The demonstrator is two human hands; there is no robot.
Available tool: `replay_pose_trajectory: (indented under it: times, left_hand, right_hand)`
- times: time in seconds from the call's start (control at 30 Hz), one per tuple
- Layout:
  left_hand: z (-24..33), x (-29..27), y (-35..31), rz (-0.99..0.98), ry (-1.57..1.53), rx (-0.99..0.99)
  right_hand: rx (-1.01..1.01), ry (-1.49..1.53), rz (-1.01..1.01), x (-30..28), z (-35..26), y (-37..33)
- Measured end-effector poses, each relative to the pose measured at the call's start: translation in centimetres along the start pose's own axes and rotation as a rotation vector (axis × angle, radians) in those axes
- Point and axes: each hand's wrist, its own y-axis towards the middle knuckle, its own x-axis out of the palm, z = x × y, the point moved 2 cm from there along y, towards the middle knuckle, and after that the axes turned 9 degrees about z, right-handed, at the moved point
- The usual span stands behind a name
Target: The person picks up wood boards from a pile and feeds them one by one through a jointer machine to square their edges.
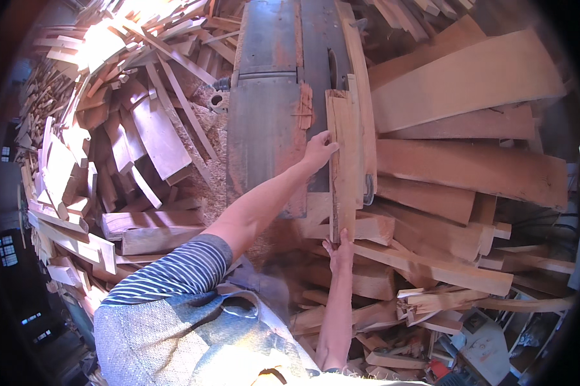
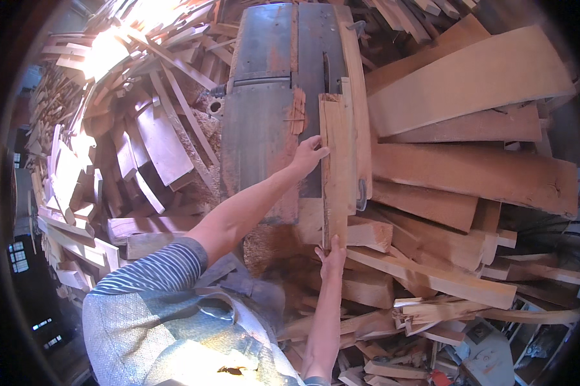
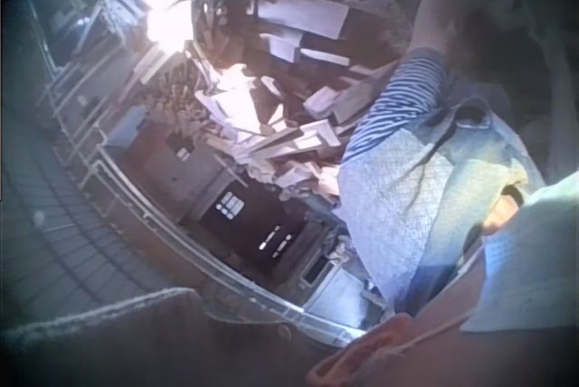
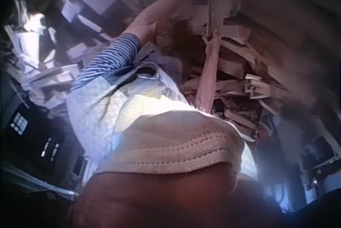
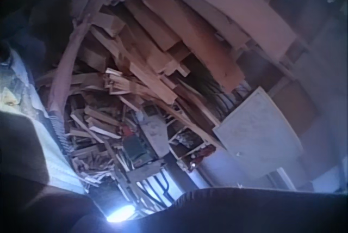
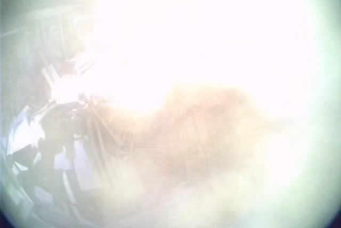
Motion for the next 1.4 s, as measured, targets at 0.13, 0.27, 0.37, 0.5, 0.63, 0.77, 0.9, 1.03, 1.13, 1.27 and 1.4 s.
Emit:
replay_pose_trajectory:
  times: [0.13, 0.27, 0.37, 0.5, 0.63, 0.77, 0.9, 1.03, 1.13, 1.27, 1.4]
  left_hand:
    - [-1.4, -0.6, 1.1, 0.013, 0.015, -0.028]
    - [-1.9, -0.3, 1.7, -0.011, 0.025, -0.059]
    - [-2.1, -0.2, 2.2, -0.021, 0.012, -0.060]
    - [-2.7, -0.9, 3.3, -0.024, 0.076, -0.055]
    - [-1.3, -0.4, 3.1, -0.029, -0.037, -0.039]
    - [-0.5, -0.5, 3.3, -0.027, -0.014, -0.046]
    - [-0.1, -0.6, 3.7, -0.019, -0.018, -0.037]
    - [-0.1, -0.7, 4.3, -0.034, -0.016, -0.028]
    - [-0.4, -1.1, 4.9, -0.041, 0.013, -0.026]
    - [0.4, -0.6, 4.9, -0.058, -0.007, -0.061]
    - [0.0, -1.3, 5.7, -0.041, 0.024, -0.052]
  right_hand:
    - [-0.011, 0.006, 0.011, 1.1, -0.2, 0.2]
    - [-0.008, -0.013, 0.002, 1.2, -0.3, 0.6]
    - [-0.010, -0.021, 0.007, 1.5, -0.6, 0.7]
    - [-0.011, -0.022, -0.007, 2.8, -1.1, 0.2]
    - [-0.017, -0.029, 0.002, 2.8, -1.5, 0.5]
    - [0.004, -0.032, 0.009, 3.0, -1.5, 1.0]
    - [0.006, -0.025, 0.015, 3.4, -1.7, 1.2]
    - [0.005, -0.023, 0.002, 3.9, -2.0, 1.2]
    - [-0.004, -0.015, -0.006, 4.4, -2.1, 1.4]
    - [0.000, 0.007, 0.024, 4.2, -2.2, 1.7]
    - [0.016, -0.023, -0.001, 5.2, -2.4, 1.8]
